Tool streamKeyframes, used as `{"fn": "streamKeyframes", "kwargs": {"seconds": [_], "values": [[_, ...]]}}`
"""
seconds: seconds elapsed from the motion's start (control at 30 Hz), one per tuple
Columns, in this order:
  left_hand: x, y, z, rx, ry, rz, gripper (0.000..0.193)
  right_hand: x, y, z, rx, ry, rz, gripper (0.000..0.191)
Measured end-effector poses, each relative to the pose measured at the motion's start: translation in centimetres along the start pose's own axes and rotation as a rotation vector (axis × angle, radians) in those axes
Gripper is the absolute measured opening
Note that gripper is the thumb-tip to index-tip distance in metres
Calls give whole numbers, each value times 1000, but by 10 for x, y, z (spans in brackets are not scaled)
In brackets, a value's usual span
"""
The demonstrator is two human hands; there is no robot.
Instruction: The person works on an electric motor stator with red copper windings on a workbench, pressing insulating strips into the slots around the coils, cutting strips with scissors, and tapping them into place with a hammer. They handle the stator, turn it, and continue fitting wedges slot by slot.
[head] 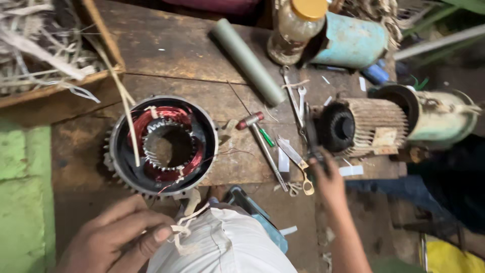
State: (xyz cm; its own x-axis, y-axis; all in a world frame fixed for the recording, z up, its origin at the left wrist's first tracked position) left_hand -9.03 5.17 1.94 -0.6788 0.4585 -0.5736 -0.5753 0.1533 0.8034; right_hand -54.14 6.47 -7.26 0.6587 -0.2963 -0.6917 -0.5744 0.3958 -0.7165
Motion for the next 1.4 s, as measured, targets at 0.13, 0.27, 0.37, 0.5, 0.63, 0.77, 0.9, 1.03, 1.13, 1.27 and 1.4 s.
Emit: {"fn": "streamKeyframes", "kwargs": {"seconds": [0.13, 0.27, 0.37, 0.5, 0.63, 0.77, 0.9, 1.03, 1.13, 1.27, 1.4], "values": [[-11, 28, 6, 60, 109, 222, 32, 45, -12, -8, -324, 60, 528, 52], [-7, 53, 1, -10, 169, 222, 31, 43, -42, 0, -503, 42, 580, 48], [0, 64, 0, -2, 185, 259, 31, 6, -102, 38, -636, -11, -20, 35], [20, 74, -3, 51, 209, 300, 32, 13, -172, 90, -891, -852, -373, 48], [6, 43, 33, -163, 327, 156, 32, 31, -184, 96, -504, -1035, -330, 27], [12, 19, 59, -132, 274, -79, 34, 26, -202, 103, -732, -880, -146, 8], [70, 41, 37, 59, 308, 133, 45, 21, -217, 118, -1096, -744, -51, 18], [100, 45, 15, -197, 101, 466, 41, 17, -207, 105, -1017, -695, -58, 19], [79, 44, 13, -177, 130, 201, 33, 18, -186, 90, -797, -834, -130, 8], [57, 55, 18, 87, 217, 66, 23, 19, -158, 74, -884, -818, -84, 10], [23, 40, 32, -7, 356, 574, 22, 18, -95, 14, -333, -314, 46, 14]]}}
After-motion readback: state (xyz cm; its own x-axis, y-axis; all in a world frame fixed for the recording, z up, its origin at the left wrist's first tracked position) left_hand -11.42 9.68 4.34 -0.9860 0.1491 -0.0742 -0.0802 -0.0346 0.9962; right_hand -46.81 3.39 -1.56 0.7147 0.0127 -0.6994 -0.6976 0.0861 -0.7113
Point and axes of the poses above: each hand's wrist, its own z-axis away from the middle knuckle, its own x-axis out of the palm, y = z × x, the point moved 5 cm from there along -z, towards the middle knuckle, and after that the axes turned 5 degrees about z, right-handed, at the moved point
